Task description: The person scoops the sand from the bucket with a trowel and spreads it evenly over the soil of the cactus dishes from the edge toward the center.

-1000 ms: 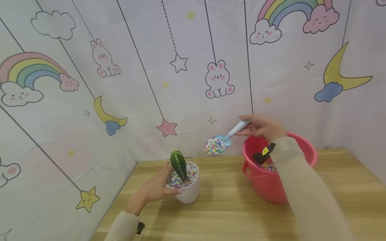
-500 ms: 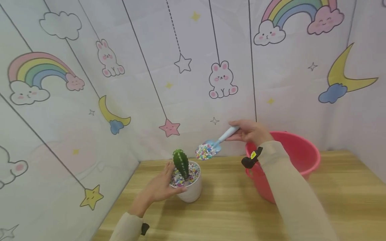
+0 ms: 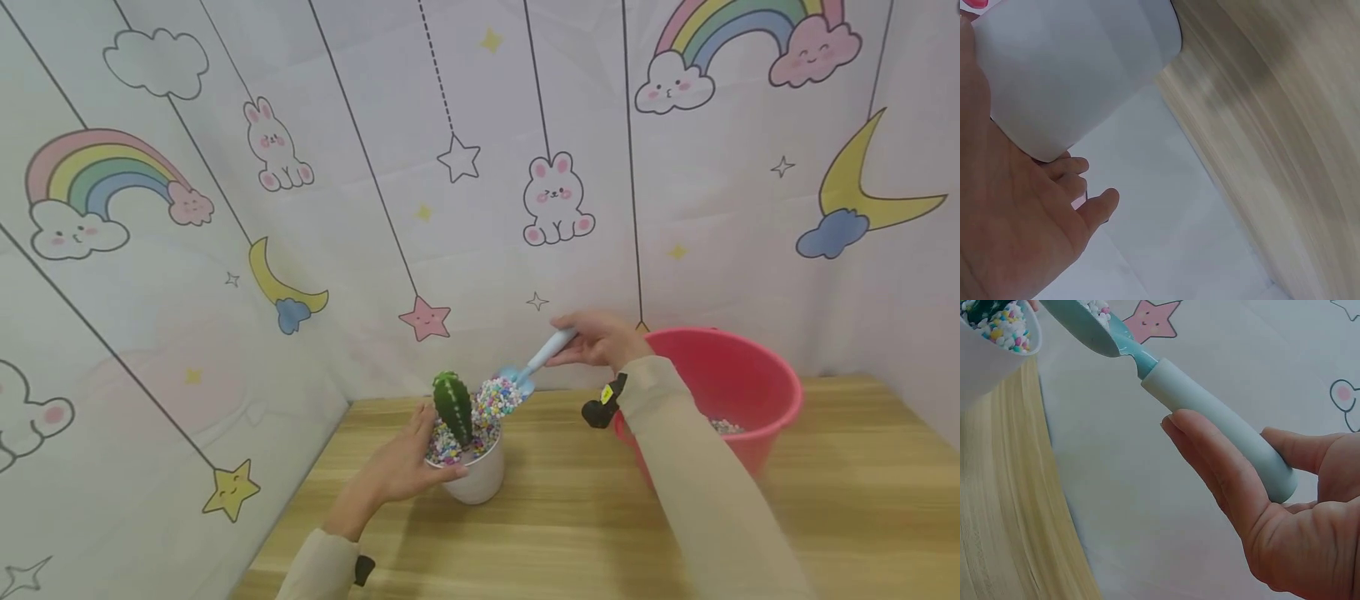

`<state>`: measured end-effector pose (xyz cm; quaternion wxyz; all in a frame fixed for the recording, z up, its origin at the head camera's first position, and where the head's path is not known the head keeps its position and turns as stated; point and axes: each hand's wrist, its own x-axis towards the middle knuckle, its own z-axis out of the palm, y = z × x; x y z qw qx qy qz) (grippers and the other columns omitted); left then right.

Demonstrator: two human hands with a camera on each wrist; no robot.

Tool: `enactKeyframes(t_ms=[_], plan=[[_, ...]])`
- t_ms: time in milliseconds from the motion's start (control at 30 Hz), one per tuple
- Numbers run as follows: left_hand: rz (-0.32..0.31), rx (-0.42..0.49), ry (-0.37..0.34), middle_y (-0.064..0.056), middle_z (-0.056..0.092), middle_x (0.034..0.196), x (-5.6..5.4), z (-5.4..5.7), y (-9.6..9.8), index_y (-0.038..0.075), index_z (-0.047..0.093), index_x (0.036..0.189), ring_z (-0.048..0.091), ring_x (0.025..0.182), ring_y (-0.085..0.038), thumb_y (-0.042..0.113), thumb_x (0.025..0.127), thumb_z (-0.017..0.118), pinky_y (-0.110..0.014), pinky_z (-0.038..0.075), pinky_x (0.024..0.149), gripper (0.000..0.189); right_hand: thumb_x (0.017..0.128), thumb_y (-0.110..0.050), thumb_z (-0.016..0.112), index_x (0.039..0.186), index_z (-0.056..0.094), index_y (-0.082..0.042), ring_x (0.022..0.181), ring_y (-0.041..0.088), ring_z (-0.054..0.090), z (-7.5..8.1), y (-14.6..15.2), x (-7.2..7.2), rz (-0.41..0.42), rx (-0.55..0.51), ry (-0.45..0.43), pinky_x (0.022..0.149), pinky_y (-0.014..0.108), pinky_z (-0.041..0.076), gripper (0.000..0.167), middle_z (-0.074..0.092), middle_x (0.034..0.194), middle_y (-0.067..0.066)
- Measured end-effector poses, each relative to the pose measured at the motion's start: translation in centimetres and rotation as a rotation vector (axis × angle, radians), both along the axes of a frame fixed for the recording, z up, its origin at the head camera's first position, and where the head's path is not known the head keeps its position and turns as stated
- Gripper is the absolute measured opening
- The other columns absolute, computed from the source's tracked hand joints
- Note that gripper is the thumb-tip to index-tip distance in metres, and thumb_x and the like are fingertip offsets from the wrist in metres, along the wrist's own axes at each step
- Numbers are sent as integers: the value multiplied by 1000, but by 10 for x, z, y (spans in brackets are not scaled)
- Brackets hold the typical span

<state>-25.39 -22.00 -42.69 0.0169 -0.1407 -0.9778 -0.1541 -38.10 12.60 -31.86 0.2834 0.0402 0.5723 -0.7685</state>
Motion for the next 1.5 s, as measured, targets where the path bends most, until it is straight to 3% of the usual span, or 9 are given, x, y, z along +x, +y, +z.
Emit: enactKeyframes(t_ms=[67,167,333,633,767,900,1200,1333,1500], plan=[[-1,-1,7,-16,18,177,0,0,1,10,12,170,15,166,-34,88,79,64,-56,32,129,130,109,-14,55,113,48,-2,109,45,74,-1,-2,0,-5,13,-5,103,48,57,14,72,91,26],[-3,0,17,-17,20,176,-1,0,2,9,13,170,15,165,-35,88,79,64,-56,32,129,131,110,-14,54,114,47,-2,135,47,56,-2,-5,0,-7,28,-8,108,49,54,15,70,94,26],[1,4,18,-17,19,176,0,1,4,8,14,169,14,166,-35,88,79,64,-55,30,131,131,110,-16,54,113,47,-3,144,46,45,-4,-8,1,-5,56,-16,109,50,52,16,70,95,26],[50,44,15,-24,15,175,3,0,16,5,16,169,14,165,-38,86,79,67,-56,28,131,131,109,-17,58,115,49,-2,137,45,53,-8,-11,3,-37,89,-16,99,47,59,19,73,86,24],[61,52,25,-26,16,174,6,-1,21,2,18,167,16,164,-40,89,79,63,-56,30,130,132,108,-18,59,114,52,-1,110,43,75,-10,-11,4,-52,119,2,96,46,61,19,75,84,23],[68,48,48,-27,19,173,9,-2,25,-1,19,166,19,164,-41,88,80,63,-56,31,130,132,109,-18,58,112,51,-2,84,34,79,-8,-12,6,-46,134,24,95,45,62,18,74,85,22],[92,4,141,-31,32,167,13,-3,34,-9,29,161,27,160,-47,88,79,64,-56,35,128,131,108,-17,58,111,50,-2,87,34,80,-1,-10,8,-44,149,54,96,46,61,17,74,86,21],[74,16,115,-29,33,168,10,-1,24,-5,30,161,26,160,-46,82,77,73,-58,34,128,129,108,-18,59,113,52,-1,83,32,79,0,-13,6,-47,171,78,95,47,61,19,74,86,20],[-4,109,50,-25,22,174,3,-3,6,8,20,167,20,163,-44,68,79,83,-64,35,125,124,107,-19,62,115,53,-1,80,31,80,0,-17,8,-66,207,89,92,45,63,21,75,85,19]])
